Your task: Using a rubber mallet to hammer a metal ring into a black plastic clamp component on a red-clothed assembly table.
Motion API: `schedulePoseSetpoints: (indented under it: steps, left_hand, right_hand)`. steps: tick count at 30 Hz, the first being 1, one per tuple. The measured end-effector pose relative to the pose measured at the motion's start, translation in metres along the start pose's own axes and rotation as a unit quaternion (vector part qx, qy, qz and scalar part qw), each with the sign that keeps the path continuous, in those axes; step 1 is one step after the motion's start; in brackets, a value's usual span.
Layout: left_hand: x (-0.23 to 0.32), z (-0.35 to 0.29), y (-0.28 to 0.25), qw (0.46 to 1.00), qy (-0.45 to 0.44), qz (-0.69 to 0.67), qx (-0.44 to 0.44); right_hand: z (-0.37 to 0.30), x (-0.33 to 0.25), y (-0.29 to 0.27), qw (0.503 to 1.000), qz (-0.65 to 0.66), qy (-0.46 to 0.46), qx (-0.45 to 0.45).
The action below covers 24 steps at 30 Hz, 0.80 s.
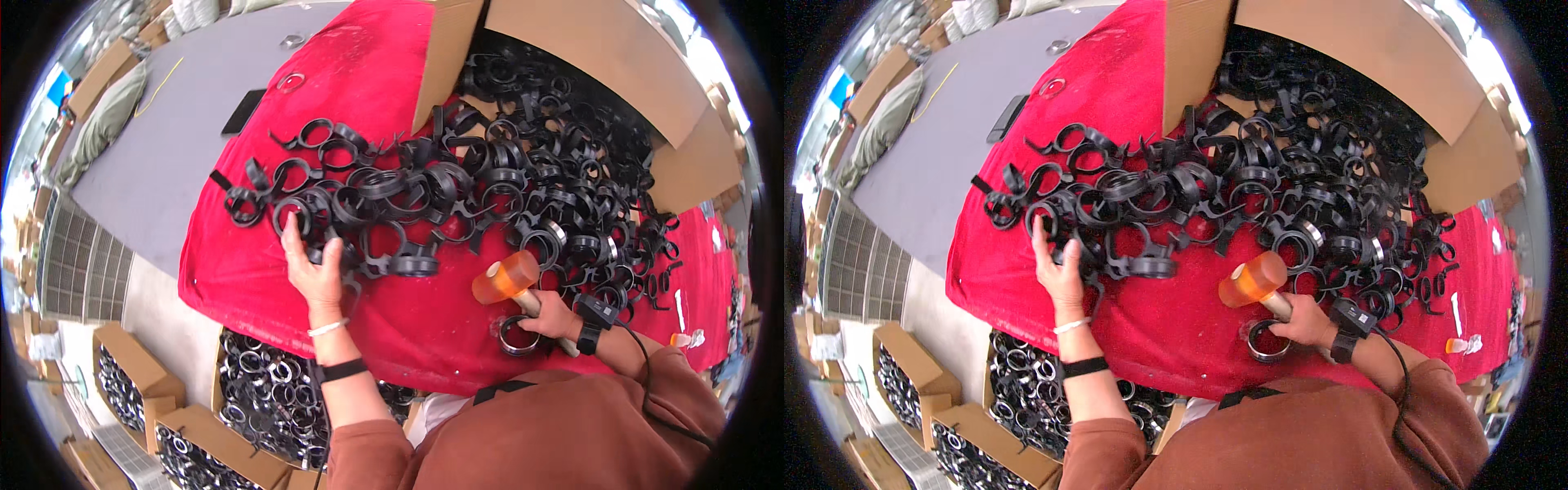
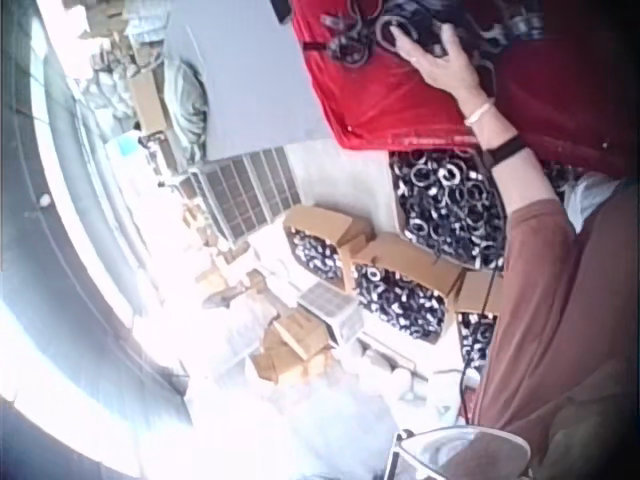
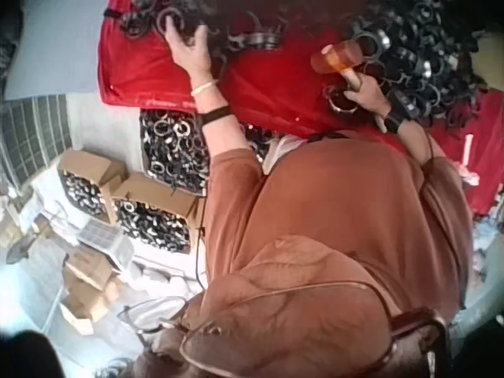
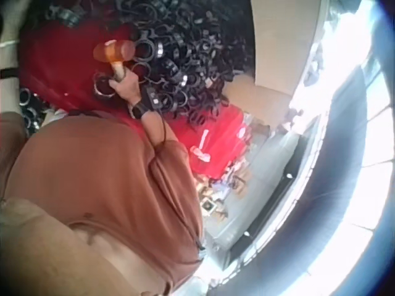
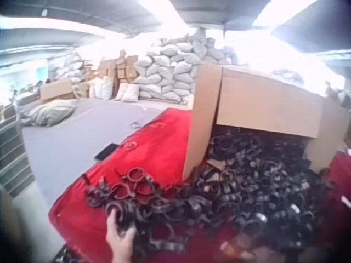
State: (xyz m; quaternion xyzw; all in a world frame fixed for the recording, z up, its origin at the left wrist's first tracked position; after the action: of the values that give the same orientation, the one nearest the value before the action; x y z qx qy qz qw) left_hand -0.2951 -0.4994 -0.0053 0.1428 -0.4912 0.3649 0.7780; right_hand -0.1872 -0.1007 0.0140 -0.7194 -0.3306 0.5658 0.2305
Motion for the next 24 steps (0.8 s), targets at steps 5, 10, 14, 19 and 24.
schedulePoseSetpoints:
  steps: [5,10,14,19,24]
  left_hand:
    - [0.04,-0.041,0.076,1.0,0.011,-0.002,-0.019]
    - [0.076,-0.071,0.15,0.997,0.04,-0.018,-0.066]
    - [0.116,-0.072,0.194,0.989,0.038,-0.118,-0.078]
    - [0.184,-0.062,0.231,0.909,0.076,-0.019,-0.41]
    - [0.181,-0.012,0.189,0.861,0.192,-0.029,-0.47]
  right_hand:
    - [0.0,0.005,0.0,1.0,0.017,-0.002,0.005]
    - [0.001,0.002,-0.002,0.999,0.034,-0.005,0.01]
    - [0.002,-0.002,0.0,0.999,0.043,-0.013,0.009]
    - [0.002,-0.011,-0.006,1.0,0.014,0.003,-0.005]
    - [0.005,-0.012,-0.006,1.0,0.027,0.0,-0.014]
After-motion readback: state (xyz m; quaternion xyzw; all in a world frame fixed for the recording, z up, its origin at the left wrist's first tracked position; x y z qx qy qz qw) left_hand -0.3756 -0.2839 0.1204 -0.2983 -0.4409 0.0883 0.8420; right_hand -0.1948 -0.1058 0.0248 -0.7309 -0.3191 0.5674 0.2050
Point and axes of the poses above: each hand's wrist, its own z-axis towards the middle knuckle, its own y-axis out of the palm, x = y × z, the point moved 2 cm from there along z, towards the middle knuckle, and after that the axes turned 12 degrees about x, right-handed, at the moved point
